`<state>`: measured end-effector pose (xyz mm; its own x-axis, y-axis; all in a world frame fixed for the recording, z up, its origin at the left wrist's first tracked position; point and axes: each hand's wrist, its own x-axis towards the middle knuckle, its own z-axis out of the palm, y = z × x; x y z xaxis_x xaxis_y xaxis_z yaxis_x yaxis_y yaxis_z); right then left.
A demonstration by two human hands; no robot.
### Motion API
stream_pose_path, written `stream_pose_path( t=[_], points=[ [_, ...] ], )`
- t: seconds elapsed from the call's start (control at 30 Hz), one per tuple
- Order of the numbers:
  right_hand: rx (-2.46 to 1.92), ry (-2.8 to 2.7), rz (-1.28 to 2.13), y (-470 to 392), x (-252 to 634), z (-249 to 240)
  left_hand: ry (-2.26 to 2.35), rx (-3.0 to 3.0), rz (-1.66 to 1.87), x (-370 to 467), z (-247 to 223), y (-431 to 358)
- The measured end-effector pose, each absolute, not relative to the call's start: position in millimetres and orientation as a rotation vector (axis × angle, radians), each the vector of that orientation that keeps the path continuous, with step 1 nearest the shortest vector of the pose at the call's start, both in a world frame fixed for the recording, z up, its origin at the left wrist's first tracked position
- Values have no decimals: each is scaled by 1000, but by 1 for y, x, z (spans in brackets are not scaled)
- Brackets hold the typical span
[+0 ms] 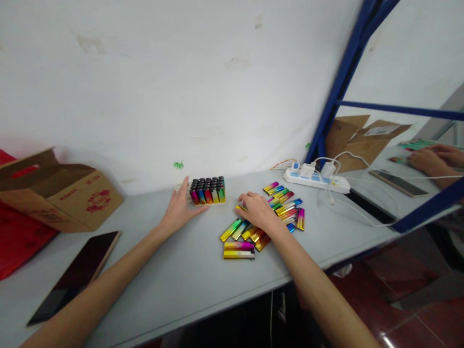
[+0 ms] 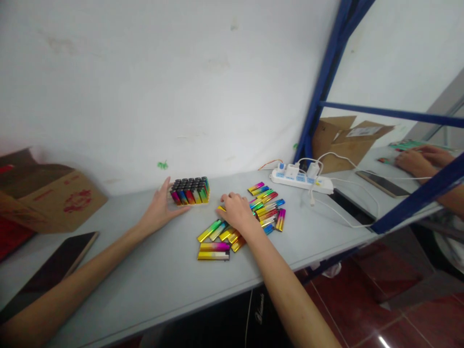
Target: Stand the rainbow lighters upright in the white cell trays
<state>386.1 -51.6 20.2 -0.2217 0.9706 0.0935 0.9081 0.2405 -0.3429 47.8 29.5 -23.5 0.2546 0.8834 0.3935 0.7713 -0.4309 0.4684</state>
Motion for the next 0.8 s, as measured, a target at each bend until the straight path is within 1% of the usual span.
stream_pose_path(
  t=[0.1, 0.13, 0.2, 0.23, 0.37, 0.5, 0.63, 0.8],
  points=[
    [-1735, -2239, 342, -50, 386, 17, 1751, 2353, 867, 24, -29, 14],
    [-1711, -2238, 350, -48, 386, 15, 1814, 2348, 807, 14, -29, 5],
    [-1647, -2195, 348, -46, 386, 12, 1817, 2395, 623, -7, -29, -16],
    [-1613, -2147, 338, -44, 386, 10, 1815, 2420, 585, -17, -29, -29],
    [-1442, -1880, 339, -38, 389, 6, 1829, 2377, 655, -45, -33, -88],
    [-1312, -1743, 403, -30, 390, 2, 1835, 2378, 731, -46, -41, -126],
    [-1292, -1711, 502, -27, 383, -6, 1550, 2472, 636, -21, -35, -119],
    [-1263, -1636, 638, -28, 381, -13, 1239, 2580, 586, 29, -22, -74]
  ],
)
